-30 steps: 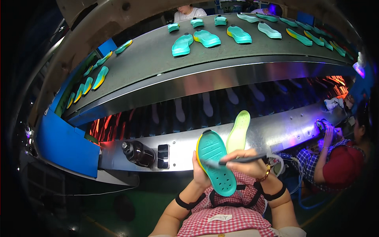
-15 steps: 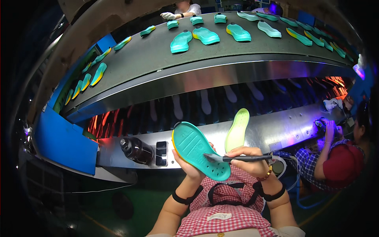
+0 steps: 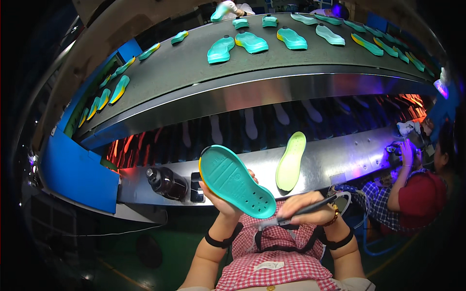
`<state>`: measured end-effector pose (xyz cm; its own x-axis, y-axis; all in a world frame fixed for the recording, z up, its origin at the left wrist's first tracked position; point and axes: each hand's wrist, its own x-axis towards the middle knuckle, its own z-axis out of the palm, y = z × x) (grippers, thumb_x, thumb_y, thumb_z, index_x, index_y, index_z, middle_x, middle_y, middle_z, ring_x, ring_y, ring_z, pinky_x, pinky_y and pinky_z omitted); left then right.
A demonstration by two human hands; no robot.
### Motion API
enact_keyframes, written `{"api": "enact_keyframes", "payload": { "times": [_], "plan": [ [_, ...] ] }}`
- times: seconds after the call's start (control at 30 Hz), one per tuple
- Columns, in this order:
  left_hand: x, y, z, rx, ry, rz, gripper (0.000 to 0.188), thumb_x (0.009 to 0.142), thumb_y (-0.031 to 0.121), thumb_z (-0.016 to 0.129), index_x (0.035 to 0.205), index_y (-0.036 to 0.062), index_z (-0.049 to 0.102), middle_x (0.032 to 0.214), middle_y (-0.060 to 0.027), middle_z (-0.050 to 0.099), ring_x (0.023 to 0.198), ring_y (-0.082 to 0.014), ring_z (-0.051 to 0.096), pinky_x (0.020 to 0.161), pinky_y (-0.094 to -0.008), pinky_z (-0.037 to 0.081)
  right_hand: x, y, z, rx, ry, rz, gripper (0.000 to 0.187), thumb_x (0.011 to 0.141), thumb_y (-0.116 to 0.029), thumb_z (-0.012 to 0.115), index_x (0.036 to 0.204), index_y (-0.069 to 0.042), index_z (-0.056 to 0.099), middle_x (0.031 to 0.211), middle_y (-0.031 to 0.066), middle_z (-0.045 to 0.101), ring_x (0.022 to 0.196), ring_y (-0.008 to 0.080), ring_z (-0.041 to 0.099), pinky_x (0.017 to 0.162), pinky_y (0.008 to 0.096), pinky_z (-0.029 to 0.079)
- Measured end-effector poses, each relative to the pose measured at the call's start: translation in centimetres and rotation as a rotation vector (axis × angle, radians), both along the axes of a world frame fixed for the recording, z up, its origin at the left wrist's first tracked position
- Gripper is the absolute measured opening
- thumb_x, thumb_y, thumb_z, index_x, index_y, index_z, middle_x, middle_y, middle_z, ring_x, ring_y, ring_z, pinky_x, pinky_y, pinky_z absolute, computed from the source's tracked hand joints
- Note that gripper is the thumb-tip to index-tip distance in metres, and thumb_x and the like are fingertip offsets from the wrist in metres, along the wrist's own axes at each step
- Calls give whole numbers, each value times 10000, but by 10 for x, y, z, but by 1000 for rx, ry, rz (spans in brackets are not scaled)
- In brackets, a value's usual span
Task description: Applying a liquid treatment to the surface of shoe soles using a brush on a factory assembly line.
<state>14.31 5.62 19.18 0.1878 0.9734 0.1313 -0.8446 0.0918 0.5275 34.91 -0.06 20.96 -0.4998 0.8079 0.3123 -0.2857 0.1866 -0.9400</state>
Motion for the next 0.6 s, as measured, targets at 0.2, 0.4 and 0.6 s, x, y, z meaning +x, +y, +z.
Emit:
{"api": "enact_keyframes", "payload": {
  "times": [0.2, 0.4, 0.6],
  "plan": [
    [-4, 5, -3, -80, 69, 31, 916, 713, 790, 171, 1058, -4, 473, 893, -183, 528, 743, -269, 515, 678, -376, 441, 0, 2, -9, 198, -158, 8, 211, 741, 24, 616, 949, -7, 637, 1016, 145, 610, 934, 222, 591, 862, 318, 452],
    [10, -15, 12, -236, -70, -59, 772, 827, 638, 242, 1279, 21, 345, 1149, -201, 497, 994, -330, 530, 890, -464, 406, -12, -4, -22, -453, 374, -105, 206, 773, 37, 571, 978, 37, 601, 1027, 176, 592, 967, 248, 580, 887, 330, 447],
    [-9, -17, -25, -82, 172, -349, 593, 845, 388, 429, 1278, -2, 323, 1151, -163, 500, 991, -261, 542, 878, -371, 430, -9, -9, 7, -141, -222, -64, 226, 757, -5, 629, 982, 16, 618, 980, 134, 629, 940, 199, 599, 830, 293, 476]
  ]
}}
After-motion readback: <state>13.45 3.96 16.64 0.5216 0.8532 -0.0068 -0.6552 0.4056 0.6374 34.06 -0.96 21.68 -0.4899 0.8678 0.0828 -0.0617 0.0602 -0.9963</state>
